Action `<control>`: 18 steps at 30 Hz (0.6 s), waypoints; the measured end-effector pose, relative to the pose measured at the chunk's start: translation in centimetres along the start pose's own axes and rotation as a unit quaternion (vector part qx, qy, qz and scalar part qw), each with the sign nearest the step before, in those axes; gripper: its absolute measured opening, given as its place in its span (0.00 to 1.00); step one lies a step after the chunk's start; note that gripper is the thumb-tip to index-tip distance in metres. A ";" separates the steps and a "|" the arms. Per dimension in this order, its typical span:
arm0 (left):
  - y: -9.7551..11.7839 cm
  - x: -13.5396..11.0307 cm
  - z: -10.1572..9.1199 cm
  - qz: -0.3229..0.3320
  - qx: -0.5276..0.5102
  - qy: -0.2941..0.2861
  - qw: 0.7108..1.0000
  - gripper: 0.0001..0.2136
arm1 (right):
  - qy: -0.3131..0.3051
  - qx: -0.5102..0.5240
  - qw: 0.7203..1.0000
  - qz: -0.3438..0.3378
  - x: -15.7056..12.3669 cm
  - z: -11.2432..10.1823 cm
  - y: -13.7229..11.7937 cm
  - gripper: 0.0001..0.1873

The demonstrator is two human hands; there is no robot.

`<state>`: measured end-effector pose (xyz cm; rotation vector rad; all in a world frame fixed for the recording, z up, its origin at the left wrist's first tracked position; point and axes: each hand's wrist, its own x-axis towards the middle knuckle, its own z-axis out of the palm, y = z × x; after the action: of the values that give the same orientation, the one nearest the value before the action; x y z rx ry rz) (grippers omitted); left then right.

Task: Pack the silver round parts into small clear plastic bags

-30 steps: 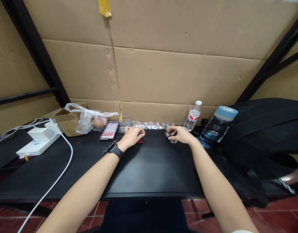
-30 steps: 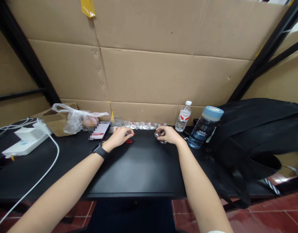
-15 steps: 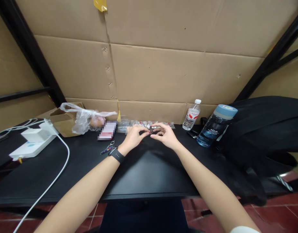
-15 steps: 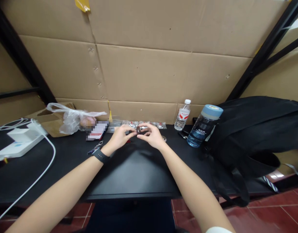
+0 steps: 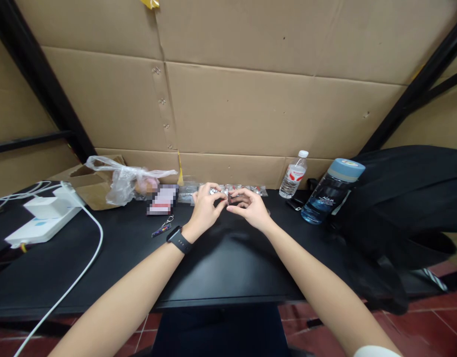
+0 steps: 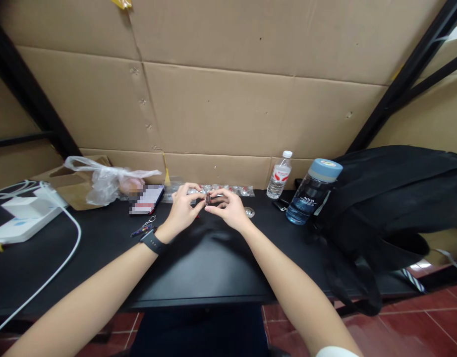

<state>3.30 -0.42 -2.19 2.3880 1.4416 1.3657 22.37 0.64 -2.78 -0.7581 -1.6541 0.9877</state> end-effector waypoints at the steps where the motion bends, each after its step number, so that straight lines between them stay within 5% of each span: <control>1: 0.1 -0.1 0.0 0.008 0.014 0.004 1.000 0.06 | 0.001 0.007 1.000 0.006 0.0 0.0 0.1 0.22; 7: 0.1 0.0 -0.2 0.061 0.063 0.021 0.996 0.06 | -0.006 0.015 0.999 0.031 0.2 -0.3 0.6 0.21; 18: 0.2 0.0 -0.1 0.082 0.055 0.012 0.995 0.05 | -0.046 -0.190 0.980 -0.044 0.3 -1.3 0.3 0.12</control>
<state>3.39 -0.61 -2.02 2.6209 1.3882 1.3855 23.52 1.34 -2.72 -0.8896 -1.9709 0.6578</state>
